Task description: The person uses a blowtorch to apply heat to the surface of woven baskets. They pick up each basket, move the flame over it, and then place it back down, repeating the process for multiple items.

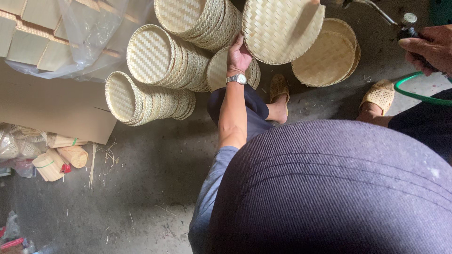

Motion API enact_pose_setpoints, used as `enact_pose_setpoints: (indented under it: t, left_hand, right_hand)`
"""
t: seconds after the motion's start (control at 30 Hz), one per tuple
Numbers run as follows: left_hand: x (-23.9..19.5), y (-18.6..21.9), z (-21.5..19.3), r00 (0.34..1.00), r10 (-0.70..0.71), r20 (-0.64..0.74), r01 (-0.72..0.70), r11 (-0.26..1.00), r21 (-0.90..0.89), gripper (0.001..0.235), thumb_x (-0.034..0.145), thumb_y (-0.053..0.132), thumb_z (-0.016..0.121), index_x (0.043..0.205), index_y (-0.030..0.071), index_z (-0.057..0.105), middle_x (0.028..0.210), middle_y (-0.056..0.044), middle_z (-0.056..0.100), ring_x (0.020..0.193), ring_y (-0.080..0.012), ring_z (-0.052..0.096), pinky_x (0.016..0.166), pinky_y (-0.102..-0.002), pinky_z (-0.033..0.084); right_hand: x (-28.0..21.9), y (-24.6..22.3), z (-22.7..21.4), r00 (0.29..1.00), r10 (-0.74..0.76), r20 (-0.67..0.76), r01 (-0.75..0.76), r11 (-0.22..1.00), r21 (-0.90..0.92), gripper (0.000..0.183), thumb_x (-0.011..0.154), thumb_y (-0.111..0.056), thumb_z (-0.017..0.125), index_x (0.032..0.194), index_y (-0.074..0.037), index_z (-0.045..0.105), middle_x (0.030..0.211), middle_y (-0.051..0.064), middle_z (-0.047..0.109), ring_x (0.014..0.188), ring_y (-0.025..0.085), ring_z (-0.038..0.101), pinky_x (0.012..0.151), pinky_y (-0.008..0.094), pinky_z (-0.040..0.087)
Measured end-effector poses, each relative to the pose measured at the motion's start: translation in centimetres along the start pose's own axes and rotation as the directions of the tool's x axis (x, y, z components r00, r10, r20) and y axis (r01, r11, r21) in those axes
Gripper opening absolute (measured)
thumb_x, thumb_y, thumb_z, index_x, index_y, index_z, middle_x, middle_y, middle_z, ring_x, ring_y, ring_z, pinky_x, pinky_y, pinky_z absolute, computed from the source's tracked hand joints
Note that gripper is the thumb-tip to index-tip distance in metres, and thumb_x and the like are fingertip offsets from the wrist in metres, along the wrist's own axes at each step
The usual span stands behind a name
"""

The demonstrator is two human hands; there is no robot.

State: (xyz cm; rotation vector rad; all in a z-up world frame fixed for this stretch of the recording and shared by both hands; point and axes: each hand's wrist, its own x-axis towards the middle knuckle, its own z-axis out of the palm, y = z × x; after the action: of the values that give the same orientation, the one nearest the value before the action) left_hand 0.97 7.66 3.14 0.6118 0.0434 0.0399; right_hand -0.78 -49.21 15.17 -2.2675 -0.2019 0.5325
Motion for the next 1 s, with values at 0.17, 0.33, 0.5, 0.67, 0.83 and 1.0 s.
enact_pose_setpoints:
  t: [0.17, 0.33, 0.5, 0.67, 0.83, 1.0]
  left_hand:
    - [0.5, -0.3, -0.3, 0.997, 0.043, -0.059, -0.05, 0.993, -0.11, 0.041, 0.097, 0.018, 0.071, 0.135, 0.003, 0.063, 0.137, -0.012, 0.065, 0.129, -0.0302, 0.056, 0.115, -0.056, 0.039]
    - [0.8, -0.8, 0.1, 0.981, 0.082, -0.174, -0.116, 0.973, -0.2, 0.045, 0.091, 0.017, 0.075, 0.133, 0.004, 0.063, 0.136, -0.012, 0.063, 0.131, -0.0322, 0.053, 0.116, -0.056, 0.036]
    - [2.3, -2.1, 0.3, 0.967, 0.154, -0.203, -0.204, 0.944, -0.259, 0.038, 0.094, 0.013, 0.071, 0.131, 0.006, 0.064, 0.138, -0.012, 0.062, 0.131, -0.0307, 0.053, 0.116, -0.057, 0.036]
    - [3.6, -3.1, 0.0, 0.938, 0.179, -0.296, -0.265, 0.922, -0.282, 0.033, 0.096, 0.012, 0.067, 0.129, 0.007, 0.066, 0.136, -0.01, 0.064, 0.131, -0.0292, 0.053, 0.116, -0.056, 0.036]
    - [2.8, -2.6, -0.2, 0.957, 0.152, -0.247, -0.215, 0.943, -0.252, 0.033, 0.094, 0.012, 0.069, 0.126, 0.007, 0.068, 0.134, -0.011, 0.066, 0.129, -0.0292, 0.055, 0.115, -0.055, 0.038]
    - [1.2, -1.8, 1.1, 0.984, 0.114, -0.139, -0.125, 0.989, -0.076, 0.028, 0.095, 0.014, 0.072, 0.122, 0.006, 0.071, 0.127, -0.011, 0.071, 0.121, -0.0283, 0.061, 0.109, -0.05, 0.045]
  right_hand:
    - [0.0, 1.3, 0.6, 0.999, 0.043, -0.007, -0.042, 0.998, 0.048, 0.051, 0.12, -0.034, 0.059, 0.09, 0.006, 0.066, 0.061, 0.019, 0.06, 0.055, 0.024, 0.06, 0.047, 0.041, 0.053]
    - [-0.4, 2.5, 1.2, 0.999, -0.012, 0.041, 0.01, 0.999, 0.043, 0.048, 0.116, -0.031, 0.058, 0.089, 0.007, 0.067, 0.059, 0.019, 0.061, 0.047, 0.022, 0.061, 0.043, 0.039, 0.053]
    - [-1.6, 1.5, 2.7, 0.989, -0.023, 0.146, 0.021, 1.0, 0.017, 0.04, 0.109, -0.027, 0.064, 0.089, 0.007, 0.07, 0.063, 0.018, 0.062, 0.045, 0.023, 0.06, 0.039, 0.038, 0.048]
    - [-2.3, 0.1, 3.4, 0.985, 0.025, 0.172, -0.026, 1.0, 0.001, 0.039, 0.11, -0.03, 0.062, 0.09, 0.003, 0.068, 0.056, 0.014, 0.063, 0.047, 0.021, 0.059, 0.039, 0.037, 0.048]
    - [-1.7, -0.3, 2.6, 0.983, 0.135, 0.12, -0.135, 0.991, -0.009, 0.045, 0.111, -0.033, 0.064, 0.086, 0.004, 0.069, 0.06, 0.017, 0.064, 0.048, 0.02, 0.059, 0.042, 0.036, 0.049]
    - [-1.1, -0.1, 2.1, 0.996, 0.091, 0.001, -0.091, 0.996, 0.025, 0.049, 0.114, -0.036, 0.065, 0.085, 0.004, 0.068, 0.063, 0.015, 0.063, 0.051, 0.019, 0.057, 0.043, 0.034, 0.047]
